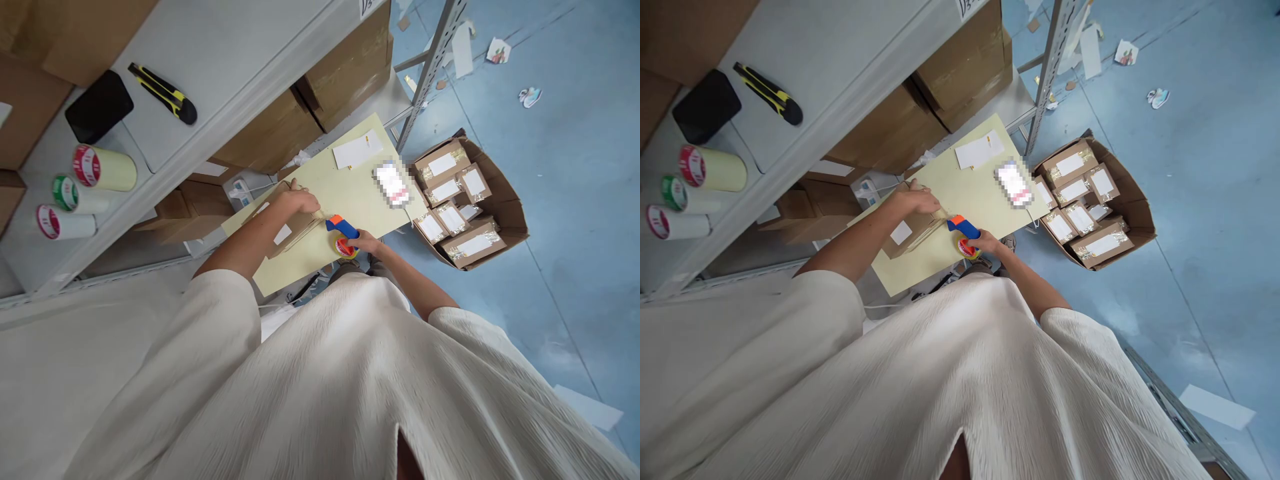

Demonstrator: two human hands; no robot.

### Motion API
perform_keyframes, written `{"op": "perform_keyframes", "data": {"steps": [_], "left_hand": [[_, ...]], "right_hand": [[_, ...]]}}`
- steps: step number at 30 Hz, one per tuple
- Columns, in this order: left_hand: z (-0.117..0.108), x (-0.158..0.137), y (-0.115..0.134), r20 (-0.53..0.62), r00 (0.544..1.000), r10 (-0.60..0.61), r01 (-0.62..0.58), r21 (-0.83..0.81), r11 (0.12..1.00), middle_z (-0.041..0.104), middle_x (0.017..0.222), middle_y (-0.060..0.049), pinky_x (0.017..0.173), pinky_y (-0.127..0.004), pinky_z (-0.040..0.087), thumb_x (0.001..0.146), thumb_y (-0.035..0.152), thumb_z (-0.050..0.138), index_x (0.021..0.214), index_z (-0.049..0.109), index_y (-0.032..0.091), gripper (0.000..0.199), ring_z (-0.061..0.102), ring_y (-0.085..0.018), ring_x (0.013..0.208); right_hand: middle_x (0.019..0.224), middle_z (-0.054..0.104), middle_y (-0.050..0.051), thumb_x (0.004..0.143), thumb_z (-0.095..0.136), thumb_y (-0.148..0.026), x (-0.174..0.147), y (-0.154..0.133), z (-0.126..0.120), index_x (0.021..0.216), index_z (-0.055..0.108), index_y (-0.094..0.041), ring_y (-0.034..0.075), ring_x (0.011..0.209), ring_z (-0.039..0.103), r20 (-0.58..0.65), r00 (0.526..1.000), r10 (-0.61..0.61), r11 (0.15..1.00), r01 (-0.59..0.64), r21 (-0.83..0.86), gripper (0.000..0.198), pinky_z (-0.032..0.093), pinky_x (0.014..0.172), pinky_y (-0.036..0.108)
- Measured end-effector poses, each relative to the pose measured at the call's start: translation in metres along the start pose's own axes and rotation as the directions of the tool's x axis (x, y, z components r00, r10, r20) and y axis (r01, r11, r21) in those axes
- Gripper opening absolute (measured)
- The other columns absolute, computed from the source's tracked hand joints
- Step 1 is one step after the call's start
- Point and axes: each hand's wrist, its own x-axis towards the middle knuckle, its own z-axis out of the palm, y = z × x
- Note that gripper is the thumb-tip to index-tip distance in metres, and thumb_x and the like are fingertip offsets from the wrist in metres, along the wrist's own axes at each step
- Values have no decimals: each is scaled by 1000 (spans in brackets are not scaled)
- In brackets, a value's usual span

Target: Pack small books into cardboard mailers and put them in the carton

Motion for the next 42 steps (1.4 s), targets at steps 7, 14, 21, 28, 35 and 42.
{"op": "perform_keyframes", "data": {"steps": [7, 14, 21, 28, 35, 42], "left_hand": [[15, -34, -7, 60, 987, 151, -154, 46, 987, 61, 178, -9, 144, -69, 6, 86, 72, 84, 161, 75, 38, 84, 28, -49, 178], [43, -56, -18, -206, 950, 233, -241, -16, 970, 72, 163, -14, 142, -55, 23, 100, 53, 66, 153, 81, 31, 59, 51, -39, 163], [40, -45, -11, -426, 905, -9, -84, -199, 976, 70, 164, -15, 138, -58, 28, 108, 42, 58, 160, 72, 24, 56, 49, -39, 160], [31, -30, -27, -481, 769, -421, 197, -448, 872, 75, 159, -10, 132, -51, 28, 122, 29, 45, 151, 69, 19, 40, 50, -30, 154], [19, -20, -42, -416, 653, -632, 290, -634, 717, 67, 163, -16, 129, -58, 21, 125, 15, 37, 149, 61, 6, 35, 37, -28, 150], [54, -67, -10, -513, 856, -68, -69, -244, 967, 50, 182, -14, 142, -61, 23, 110, 49, 69, 164, 61, 27, 60, 27, -40, 176]], "right_hand": [[99, 83, 4, 69, 93, -31, -11, -6, -8, 104, 78, -21, 23, 96, 74, -8, 1000, -18, 999, 18, 30, 40, 57, 77, 28], [84, 74, 1, 68, 89, -35, -15, -28, -11, 98, 75, -20, 20, 86, 65, -6, 999, -36, 999, 36, 41, 36, 50, 75, 29], [89, 74, 3, 72, 90, -53, 2, -57, -8, 103, 77, -21, 20, 89, 61, -59, 998, -34, 999, 32, -39, 46, 44, 73, 29], [91, 74, 5, 68, 92, -47, -17, -52, -39, 96, 74, -20, 20, 85, 62, -7, 1000, 21, 997, -22, -78, 42, 46, 70, 29], [91, 75, 5, 63, 89, -41, -40, -34, -50, 95, 73, -20, 21, 87, 65, 15, 1000, 25, 1000, -25, -9, 41, 50, 72, 28], [89, 75, 4, 66, 86, -40, -37, -33, -54, 100, 76, -19, 19, 82, 63, -45, 997, 55, 997, -58, -55, 41, 47, 68, 28]]}}
